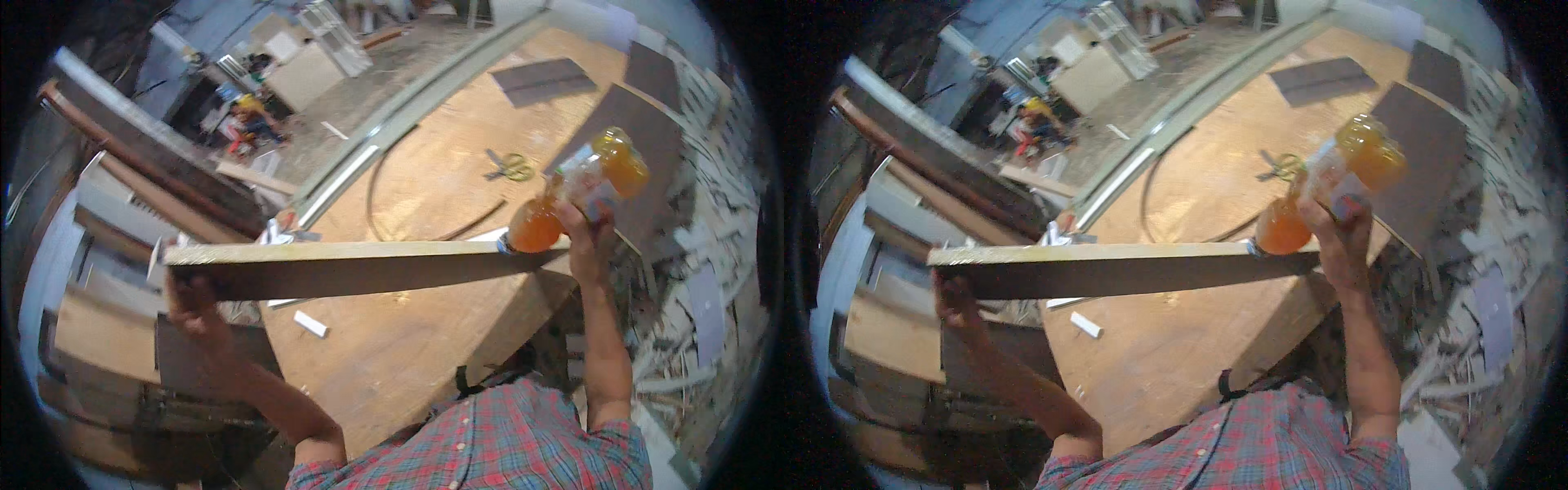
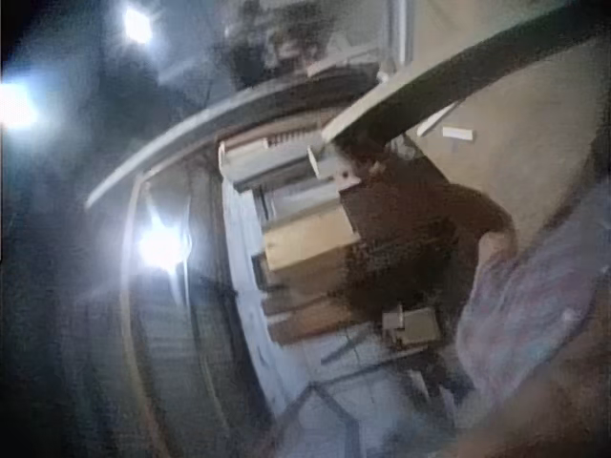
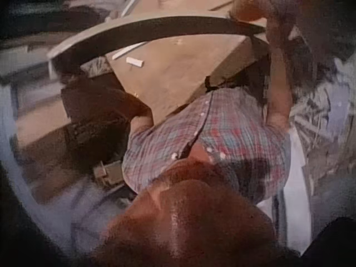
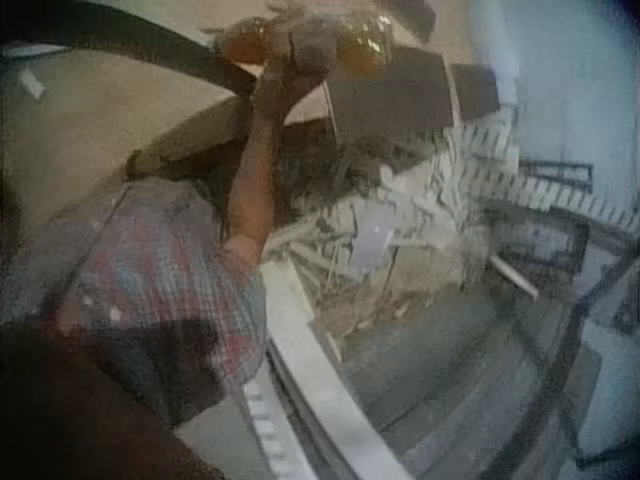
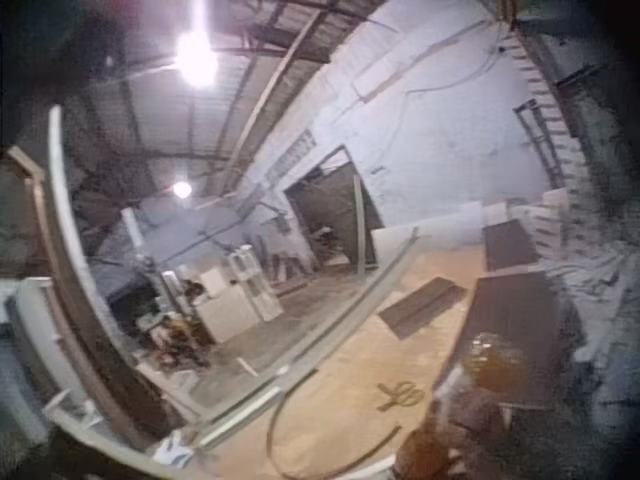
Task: The person applies glue to the edges of wooden panels by hand using a plastic bottle.
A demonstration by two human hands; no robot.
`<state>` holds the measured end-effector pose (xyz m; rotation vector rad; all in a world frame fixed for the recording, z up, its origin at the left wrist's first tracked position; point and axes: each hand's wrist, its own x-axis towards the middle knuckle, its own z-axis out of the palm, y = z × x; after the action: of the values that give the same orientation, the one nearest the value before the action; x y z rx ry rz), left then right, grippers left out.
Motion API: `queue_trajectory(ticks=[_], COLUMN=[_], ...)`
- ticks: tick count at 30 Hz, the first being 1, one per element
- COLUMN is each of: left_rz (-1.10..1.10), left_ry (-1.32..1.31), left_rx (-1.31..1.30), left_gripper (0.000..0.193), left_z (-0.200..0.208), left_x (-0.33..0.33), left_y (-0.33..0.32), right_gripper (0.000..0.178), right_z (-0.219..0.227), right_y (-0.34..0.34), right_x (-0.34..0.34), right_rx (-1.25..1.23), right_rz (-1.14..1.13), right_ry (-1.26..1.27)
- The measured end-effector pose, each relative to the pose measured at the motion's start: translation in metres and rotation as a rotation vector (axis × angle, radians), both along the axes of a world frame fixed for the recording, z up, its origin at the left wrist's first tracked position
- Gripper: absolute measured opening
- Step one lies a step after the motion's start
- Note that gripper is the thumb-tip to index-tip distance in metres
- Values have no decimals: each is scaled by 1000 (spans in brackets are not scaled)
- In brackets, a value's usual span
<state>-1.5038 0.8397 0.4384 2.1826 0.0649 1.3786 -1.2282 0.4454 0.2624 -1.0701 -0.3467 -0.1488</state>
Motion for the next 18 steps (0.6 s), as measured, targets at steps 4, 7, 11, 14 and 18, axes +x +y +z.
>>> queue_trajectory(ticks=[4,7,11,14,18], left_rz=[9,49,9,27,8], left_ry=[-26,3,-13,-5,19], left_rx=[20,55,85,71,30], left_gripper=[61,58,60,57,57], left_z=[12,7,18,17,3], left_x=[18,8,8,-2,-4], left_y=[-27,-19,-35,-43,-38], right_gripper=[32,47,40,36,41], right_z=[53,79,135,196,249], right_y=[36,75,114,136,200], right_x=[-17,-33,-46,-85,-104], right_rx=[132,143,194,329,457], right_rz=[78,288,381,564,548], right_ry=[-54,-162,-413,-464,-703])
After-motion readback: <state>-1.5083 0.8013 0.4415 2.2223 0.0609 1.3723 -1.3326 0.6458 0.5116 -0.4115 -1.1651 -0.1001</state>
